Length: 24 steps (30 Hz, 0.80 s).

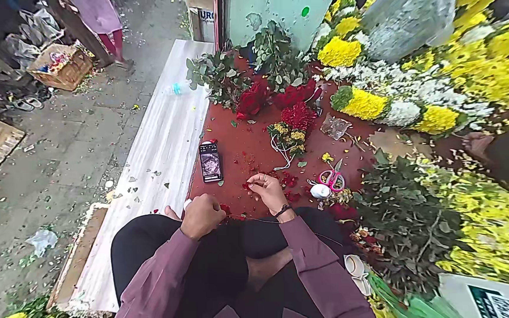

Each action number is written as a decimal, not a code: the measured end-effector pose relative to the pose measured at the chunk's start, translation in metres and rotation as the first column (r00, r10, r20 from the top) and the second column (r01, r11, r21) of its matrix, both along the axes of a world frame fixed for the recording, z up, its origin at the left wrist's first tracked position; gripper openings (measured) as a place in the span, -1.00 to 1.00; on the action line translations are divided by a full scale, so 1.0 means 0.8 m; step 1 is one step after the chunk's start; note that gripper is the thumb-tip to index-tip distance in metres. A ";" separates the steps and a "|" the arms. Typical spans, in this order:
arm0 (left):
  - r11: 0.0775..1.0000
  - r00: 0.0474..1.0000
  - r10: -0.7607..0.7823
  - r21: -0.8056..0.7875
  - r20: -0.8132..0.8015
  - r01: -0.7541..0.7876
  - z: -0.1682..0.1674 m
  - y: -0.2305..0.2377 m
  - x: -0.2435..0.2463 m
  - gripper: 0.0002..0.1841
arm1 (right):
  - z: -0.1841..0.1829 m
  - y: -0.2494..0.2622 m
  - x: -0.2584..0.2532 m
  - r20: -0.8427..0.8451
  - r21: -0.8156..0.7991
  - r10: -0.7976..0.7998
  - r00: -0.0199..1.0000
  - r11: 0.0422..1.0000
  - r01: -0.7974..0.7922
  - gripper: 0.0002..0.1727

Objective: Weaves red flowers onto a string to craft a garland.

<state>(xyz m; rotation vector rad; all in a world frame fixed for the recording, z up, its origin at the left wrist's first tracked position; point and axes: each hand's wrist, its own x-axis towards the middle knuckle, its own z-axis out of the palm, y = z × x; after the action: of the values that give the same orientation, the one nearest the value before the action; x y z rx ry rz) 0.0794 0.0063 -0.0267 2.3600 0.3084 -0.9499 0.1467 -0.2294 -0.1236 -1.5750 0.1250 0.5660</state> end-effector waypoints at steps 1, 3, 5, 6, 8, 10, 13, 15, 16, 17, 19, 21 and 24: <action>1.000 1.000 0.002 0.000 -0.003 -0.002 0.000 0.000 0.000 -0.77 | 0.001 0.002 0.000 0.008 0.008 0.022 1.000 1.000 -0.022 -0.85; 1.000 1.000 0.000 0.004 -0.008 0.000 -0.002 0.000 0.000 -0.77 | 0.001 0.005 0.001 0.026 -0.003 0.049 0.998 0.999 -0.049 -0.85; 1.000 1.000 -0.004 0.006 -0.012 0.004 -0.003 0.000 0.000 -0.77 | 0.000 0.007 0.001 0.042 -0.015 0.059 0.997 0.998 -0.058 -0.83; 1.000 1.000 -0.006 0.004 -0.012 0.006 -0.004 0.001 0.000 -0.77 | 0.001 0.007 0.001 0.044 -0.021 0.061 0.997 0.998 -0.061 -0.81; 1.000 1.000 -0.008 0.004 -0.016 0.008 -0.004 0.000 0.000 -0.77 | 0.002 0.007 0.000 0.051 -0.029 0.075 0.996 0.997 -0.074 -0.78; 1.000 1.000 -0.005 0.004 -0.014 0.005 -0.002 0.001 0.000 -0.77 | 0.003 0.006 0.000 0.089 -0.041 0.105 0.991 0.994 -0.101 -0.75; 1.000 1.000 0.004 0.007 -0.024 -0.004 0.002 0.001 0.001 -0.77 | 0.002 0.009 -0.003 0.187 -0.076 0.168 0.968 0.985 -0.156 -0.71; 1.000 1.000 0.007 0.007 -0.023 -0.007 0.002 0.002 0.001 -0.76 | 0.003 0.011 -0.005 0.238 -0.123 0.183 0.954 0.980 -0.157 -0.79; 1.000 1.000 0.008 0.006 -0.019 -0.008 0.001 0.002 0.001 -0.75 | 0.005 0.012 -0.006 0.250 -0.141 0.181 0.951 0.979 -0.149 -0.83; 1.000 1.000 0.007 0.008 -0.014 -0.007 -0.001 0.002 0.001 -0.75 | 0.006 0.013 -0.008 0.257 -0.152 0.176 0.950 0.978 -0.140 -0.85; 1.000 1.000 0.007 0.009 -0.012 -0.006 -0.002 0.002 0.001 -0.75 | 0.009 0.016 -0.010 0.264 -0.153 0.152 0.953 0.982 -0.114 -0.86; 1.000 1.000 0.011 0.011 -0.013 -0.010 -0.002 0.002 0.002 -0.76 | 0.011 0.018 -0.013 0.280 -0.124 0.107 0.954 0.989 -0.074 -0.89; 1.000 1.000 0.023 0.012 -0.006 -0.022 -0.004 0.002 0.002 -0.75 | 0.013 0.023 -0.018 0.267 -0.039 0.011 0.964 0.999 0.000 -0.78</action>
<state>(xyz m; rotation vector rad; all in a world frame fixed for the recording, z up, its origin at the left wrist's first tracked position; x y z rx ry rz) 0.0813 0.0081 -0.0298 2.3601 0.3436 -0.9479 0.1320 -0.2114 -0.1130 -1.6745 -0.0734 0.3520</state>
